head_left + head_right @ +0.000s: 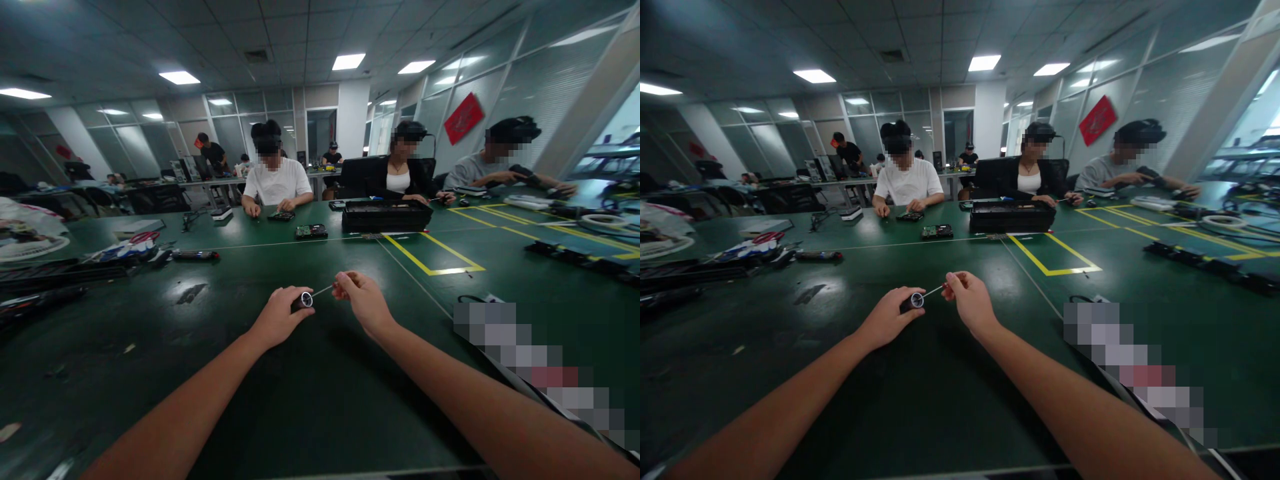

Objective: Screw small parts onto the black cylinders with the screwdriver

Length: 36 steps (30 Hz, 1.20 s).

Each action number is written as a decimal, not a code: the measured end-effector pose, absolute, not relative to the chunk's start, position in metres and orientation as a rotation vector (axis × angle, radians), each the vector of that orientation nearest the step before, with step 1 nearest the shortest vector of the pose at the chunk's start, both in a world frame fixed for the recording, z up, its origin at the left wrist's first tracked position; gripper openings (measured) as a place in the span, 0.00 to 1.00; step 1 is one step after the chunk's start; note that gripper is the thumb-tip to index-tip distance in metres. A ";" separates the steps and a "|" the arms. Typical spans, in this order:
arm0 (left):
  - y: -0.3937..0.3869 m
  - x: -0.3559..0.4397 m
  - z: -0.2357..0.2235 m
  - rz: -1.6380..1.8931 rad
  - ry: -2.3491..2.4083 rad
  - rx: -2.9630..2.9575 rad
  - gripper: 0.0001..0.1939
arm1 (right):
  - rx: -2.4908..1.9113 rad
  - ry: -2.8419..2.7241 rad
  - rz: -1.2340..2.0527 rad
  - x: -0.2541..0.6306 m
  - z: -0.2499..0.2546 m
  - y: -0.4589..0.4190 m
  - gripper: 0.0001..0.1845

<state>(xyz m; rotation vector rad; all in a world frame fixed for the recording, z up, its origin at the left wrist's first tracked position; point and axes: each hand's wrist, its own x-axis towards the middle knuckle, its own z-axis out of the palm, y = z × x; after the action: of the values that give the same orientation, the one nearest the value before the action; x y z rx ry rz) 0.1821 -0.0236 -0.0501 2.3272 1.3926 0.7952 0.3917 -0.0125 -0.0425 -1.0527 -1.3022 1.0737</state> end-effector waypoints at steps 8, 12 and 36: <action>-0.022 0.182 -0.052 0.769 1.414 2.390 0.20 | -1.283 -1.598 0.731 0.397 -0.031 -0.019 0.19; -0.023 0.181 -0.054 0.713 1.404 2.413 0.19 | -1.098 -1.735 0.718 0.396 -0.030 -0.023 0.09; -0.026 0.182 -0.049 0.726 1.472 2.370 0.20 | -1.195 -1.645 0.806 0.396 -0.034 -0.022 0.19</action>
<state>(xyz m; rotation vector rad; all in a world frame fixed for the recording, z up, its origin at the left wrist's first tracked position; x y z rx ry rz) 0.1819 -0.0259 -0.0485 2.3704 1.4722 0.7257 0.3956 -0.0224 -0.0336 -1.1945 -1.6448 0.8064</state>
